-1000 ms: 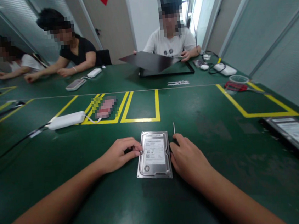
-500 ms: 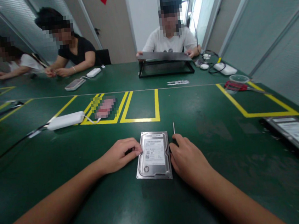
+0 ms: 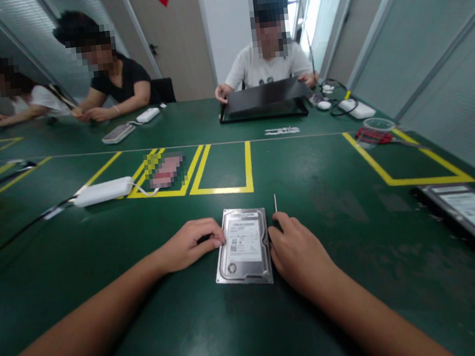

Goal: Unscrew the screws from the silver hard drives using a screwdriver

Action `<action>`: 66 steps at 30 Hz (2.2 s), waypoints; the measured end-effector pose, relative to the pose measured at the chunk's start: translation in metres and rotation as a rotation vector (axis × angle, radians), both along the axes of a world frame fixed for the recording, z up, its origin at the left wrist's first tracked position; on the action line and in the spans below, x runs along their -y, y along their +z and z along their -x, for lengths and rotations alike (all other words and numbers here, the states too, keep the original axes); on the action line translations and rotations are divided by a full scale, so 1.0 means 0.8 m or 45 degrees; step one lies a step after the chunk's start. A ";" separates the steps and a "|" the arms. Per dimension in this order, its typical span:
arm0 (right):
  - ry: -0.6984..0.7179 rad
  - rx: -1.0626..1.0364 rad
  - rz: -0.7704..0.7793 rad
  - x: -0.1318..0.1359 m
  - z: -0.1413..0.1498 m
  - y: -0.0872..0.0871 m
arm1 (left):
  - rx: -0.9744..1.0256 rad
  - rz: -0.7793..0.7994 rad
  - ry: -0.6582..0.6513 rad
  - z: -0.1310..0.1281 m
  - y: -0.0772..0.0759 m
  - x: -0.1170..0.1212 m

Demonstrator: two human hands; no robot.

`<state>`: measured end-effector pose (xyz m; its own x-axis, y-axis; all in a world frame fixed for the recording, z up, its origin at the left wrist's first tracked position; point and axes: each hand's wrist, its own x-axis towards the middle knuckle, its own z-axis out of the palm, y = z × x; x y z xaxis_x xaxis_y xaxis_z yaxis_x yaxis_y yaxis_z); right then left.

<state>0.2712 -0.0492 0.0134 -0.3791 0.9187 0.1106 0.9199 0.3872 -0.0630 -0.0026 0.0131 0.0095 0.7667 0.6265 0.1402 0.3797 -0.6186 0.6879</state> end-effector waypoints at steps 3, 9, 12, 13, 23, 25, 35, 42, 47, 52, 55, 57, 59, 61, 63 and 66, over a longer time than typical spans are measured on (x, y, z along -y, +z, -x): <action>0.013 -0.004 -0.023 0.000 0.000 -0.001 | -0.033 -0.037 -0.009 -0.002 0.001 0.001; 0.038 -0.012 -0.092 0.000 -0.001 -0.003 | -0.089 -0.108 0.029 -0.002 0.000 0.003; 0.038 -0.004 -0.089 -0.001 -0.001 -0.003 | -0.087 -0.128 0.048 -0.001 -0.003 0.005; 0.036 -0.001 -0.082 -0.001 -0.001 -0.003 | -0.085 -0.144 0.048 0.000 -0.004 0.005; 0.033 0.003 -0.072 0.001 0.000 0.000 | -0.074 -0.253 0.027 0.001 -0.008 0.008; 0.036 0.000 -0.081 0.000 0.000 -0.001 | -0.073 -0.250 0.033 0.001 -0.008 0.008; 0.041 0.010 -0.102 0.000 -0.002 -0.004 | -0.103 -0.308 0.031 0.001 -0.010 0.009; 0.059 0.028 -0.117 -0.001 0.000 -0.002 | -0.147 -0.377 0.026 -0.001 -0.006 0.010; 0.074 0.017 -0.121 0.000 -0.003 -0.005 | -0.183 -0.410 0.029 -0.002 -0.007 0.009; 0.072 0.020 -0.131 -0.001 -0.003 -0.007 | -0.216 -0.469 0.002 -0.002 -0.006 0.008; 0.059 0.034 -0.125 -0.002 -0.003 -0.007 | -0.221 -0.520 -0.021 -0.001 -0.002 0.008; 0.054 0.041 -0.120 -0.001 -0.003 -0.007 | -0.220 -0.547 -0.029 -0.001 0.001 0.009; 0.051 0.047 -0.104 -0.001 -0.003 -0.007 | -0.220 -0.560 -0.032 -0.001 0.004 0.010; 0.050 0.051 -0.090 -0.001 -0.002 -0.006 | -0.231 -0.560 -0.030 -0.002 0.007 0.011; 0.053 0.049 -0.088 -0.001 -0.002 -0.005 | -0.249 -0.555 -0.023 -0.003 0.009 0.012; 0.056 0.047 -0.096 -0.002 -0.001 -0.005 | -0.264 -0.535 -0.013 -0.004 0.010 0.012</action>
